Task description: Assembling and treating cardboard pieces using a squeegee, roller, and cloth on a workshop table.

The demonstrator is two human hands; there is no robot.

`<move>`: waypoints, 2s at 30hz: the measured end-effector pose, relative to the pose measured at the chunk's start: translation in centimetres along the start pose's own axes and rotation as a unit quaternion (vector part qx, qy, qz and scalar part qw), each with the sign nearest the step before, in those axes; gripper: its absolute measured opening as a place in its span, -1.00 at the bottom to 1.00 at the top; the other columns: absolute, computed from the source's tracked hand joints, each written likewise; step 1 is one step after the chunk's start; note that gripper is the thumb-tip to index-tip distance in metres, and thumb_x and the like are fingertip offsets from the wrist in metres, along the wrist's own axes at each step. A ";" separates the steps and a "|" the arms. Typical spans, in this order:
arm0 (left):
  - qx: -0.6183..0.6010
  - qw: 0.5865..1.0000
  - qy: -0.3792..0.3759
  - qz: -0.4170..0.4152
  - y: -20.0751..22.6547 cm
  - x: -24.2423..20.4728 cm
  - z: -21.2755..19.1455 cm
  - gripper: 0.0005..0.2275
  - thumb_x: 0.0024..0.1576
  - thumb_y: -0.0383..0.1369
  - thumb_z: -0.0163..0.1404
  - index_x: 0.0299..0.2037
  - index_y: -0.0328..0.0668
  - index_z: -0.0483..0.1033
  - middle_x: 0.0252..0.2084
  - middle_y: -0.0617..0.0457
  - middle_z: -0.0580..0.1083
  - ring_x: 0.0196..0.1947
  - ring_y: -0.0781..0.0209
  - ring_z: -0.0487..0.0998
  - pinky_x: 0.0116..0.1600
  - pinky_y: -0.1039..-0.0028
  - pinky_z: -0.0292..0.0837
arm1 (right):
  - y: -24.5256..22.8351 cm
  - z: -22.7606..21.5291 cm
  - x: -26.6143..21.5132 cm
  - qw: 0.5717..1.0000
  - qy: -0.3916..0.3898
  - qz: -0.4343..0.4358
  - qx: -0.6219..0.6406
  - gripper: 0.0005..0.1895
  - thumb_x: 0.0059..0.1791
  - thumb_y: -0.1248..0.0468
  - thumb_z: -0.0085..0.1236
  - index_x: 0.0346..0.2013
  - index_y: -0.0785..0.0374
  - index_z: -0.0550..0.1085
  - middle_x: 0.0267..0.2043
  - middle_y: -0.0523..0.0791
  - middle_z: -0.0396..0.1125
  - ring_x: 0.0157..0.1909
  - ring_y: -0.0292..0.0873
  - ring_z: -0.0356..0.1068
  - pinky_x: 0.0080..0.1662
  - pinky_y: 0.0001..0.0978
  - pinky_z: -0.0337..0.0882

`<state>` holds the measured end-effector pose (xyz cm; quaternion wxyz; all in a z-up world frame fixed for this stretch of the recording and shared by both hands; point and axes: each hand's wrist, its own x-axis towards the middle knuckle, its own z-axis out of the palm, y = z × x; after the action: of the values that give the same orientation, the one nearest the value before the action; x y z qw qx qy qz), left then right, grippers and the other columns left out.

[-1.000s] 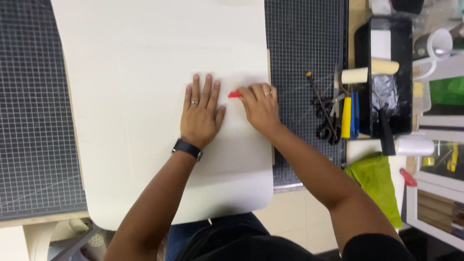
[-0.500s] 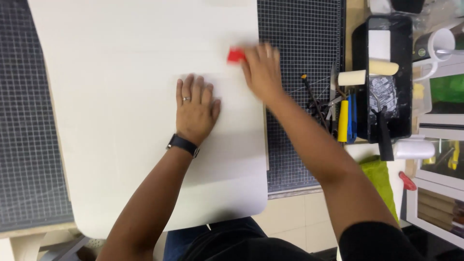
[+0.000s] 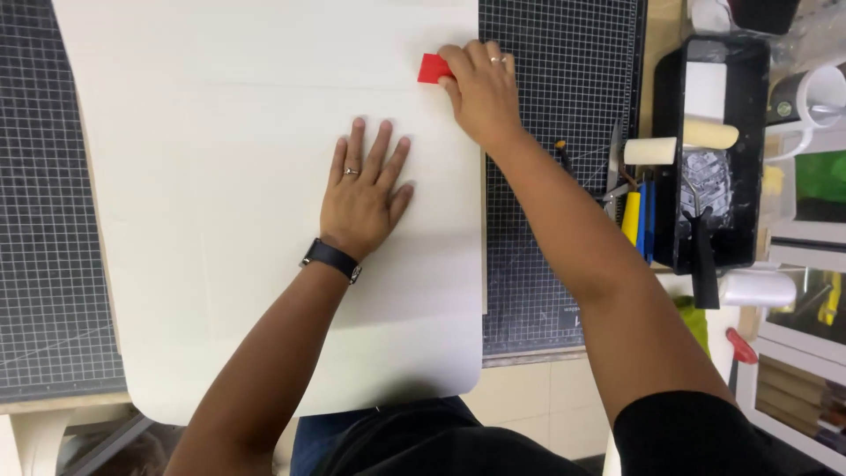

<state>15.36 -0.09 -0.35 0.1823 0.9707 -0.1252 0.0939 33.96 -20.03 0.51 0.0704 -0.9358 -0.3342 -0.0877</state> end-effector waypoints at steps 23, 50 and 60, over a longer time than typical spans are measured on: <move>-0.015 1.000 0.019 -0.002 0.2 -0.3 0.2 -0.49 0.39 -0.12 -0.20 0.51 -0.14 0.16 0.57 -0.05 0.06 0.55 -0.31 -0.06 0.56 -0.04 -0.12 | -2.4 -1.4 0.0 0.993 0.005 0.028 0.111 -0.71 0.16 0.19 -0.01 0.18 0.12 0.35 0.05 -0.06 0.33 0.07 0.11 0.28 0.05 0.03 0.21; 0.033 0.998 -0.038 -0.027 1.4 -1.3 1.5 -0.50 0.48 -0.18 -0.23 0.54 -0.32 0.14 0.55 -0.28 0.03 0.48 -0.45 -0.15 0.52 -0.14 -0.29 | -17.5 -8.1 -27.2 0.997 -0.060 -0.020 0.035 -0.87 0.17 0.17 0.01 -0.01 0.06 0.40 -0.22 -0.17 0.24 -0.22 -0.08 0.23 -0.14 -0.20 0.22; -0.028 0.999 -0.022 -0.022 3.2 -5.7 0.1 -0.50 0.50 -0.15 -0.26 0.57 -0.17 0.00 0.59 -0.11 -0.11 0.55 -0.26 -0.26 0.60 -0.11 -0.27 | -18.3 -7.6 -29.1 0.999 -0.044 0.011 0.025 -0.88 0.13 0.25 0.01 -0.04 0.02 0.42 -0.22 -0.16 0.25 -0.19 -0.02 0.24 -0.08 -0.14 0.23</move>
<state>9.04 -1.83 -0.66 0.2082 0.9697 -0.1106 0.0648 -0.82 -25.28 3.13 0.0802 -0.9402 -0.3291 -0.0368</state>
